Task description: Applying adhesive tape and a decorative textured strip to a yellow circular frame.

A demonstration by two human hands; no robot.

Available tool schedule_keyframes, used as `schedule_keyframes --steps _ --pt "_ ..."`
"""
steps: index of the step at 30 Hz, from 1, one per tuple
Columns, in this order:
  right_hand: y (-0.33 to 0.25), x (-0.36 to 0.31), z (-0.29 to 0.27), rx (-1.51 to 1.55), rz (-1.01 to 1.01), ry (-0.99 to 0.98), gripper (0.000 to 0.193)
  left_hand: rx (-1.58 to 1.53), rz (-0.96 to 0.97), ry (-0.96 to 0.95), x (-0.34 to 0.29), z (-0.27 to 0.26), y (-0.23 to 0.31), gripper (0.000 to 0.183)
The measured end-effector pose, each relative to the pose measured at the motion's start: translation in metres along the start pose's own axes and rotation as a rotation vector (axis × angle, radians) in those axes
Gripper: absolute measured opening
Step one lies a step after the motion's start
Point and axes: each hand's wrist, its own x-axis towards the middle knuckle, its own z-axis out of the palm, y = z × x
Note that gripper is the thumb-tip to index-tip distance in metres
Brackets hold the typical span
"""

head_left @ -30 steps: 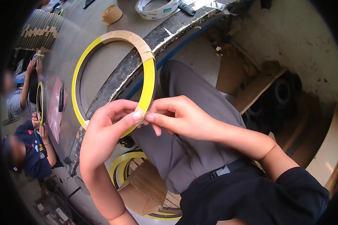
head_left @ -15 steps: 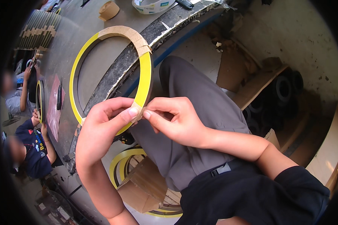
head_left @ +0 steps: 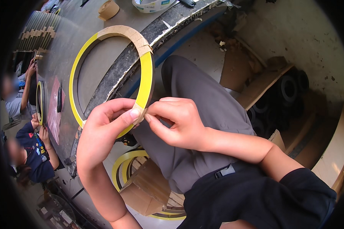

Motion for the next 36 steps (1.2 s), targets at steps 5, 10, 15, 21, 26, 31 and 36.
schedule_keyframes --steps 5,10,15,21,26,31,36 --pt "-0.016 -0.002 0.009 -0.103 -0.262 0.034 0.007 -0.029 -0.01 0.016 0.0 0.0 0.0 0.03" --pt "-0.023 -0.026 0.021 -0.11 -0.33 -0.203 0.012 -0.037 -0.041 -0.004 0.002 -0.005 0.0 0.029" --pt "-0.01 -0.012 0.0 -0.056 0.18 -0.265 0.023 -0.027 0.003 -0.016 0.002 -0.003 -0.003 0.028" --pt "-0.015 -0.005 -0.003 0.714 0.671 -0.347 0.026 0.001 0.026 0.002 -0.001 0.003 -0.003 0.029" --pt "-0.028 0.009 -0.016 0.793 0.982 -0.452 0.022 -0.018 0.034 0.024 -0.002 0.003 -0.007 0.027" --pt "-0.013 0.004 -0.007 0.746 0.754 -0.393 0.022 -0.022 0.056 0.009 0.005 0.0 -0.006 0.024" --pt "-0.015 0.013 -0.009 0.707 0.746 -0.408 0.022 -0.007 0.097 -0.022 0.007 -0.004 -0.006 0.023"
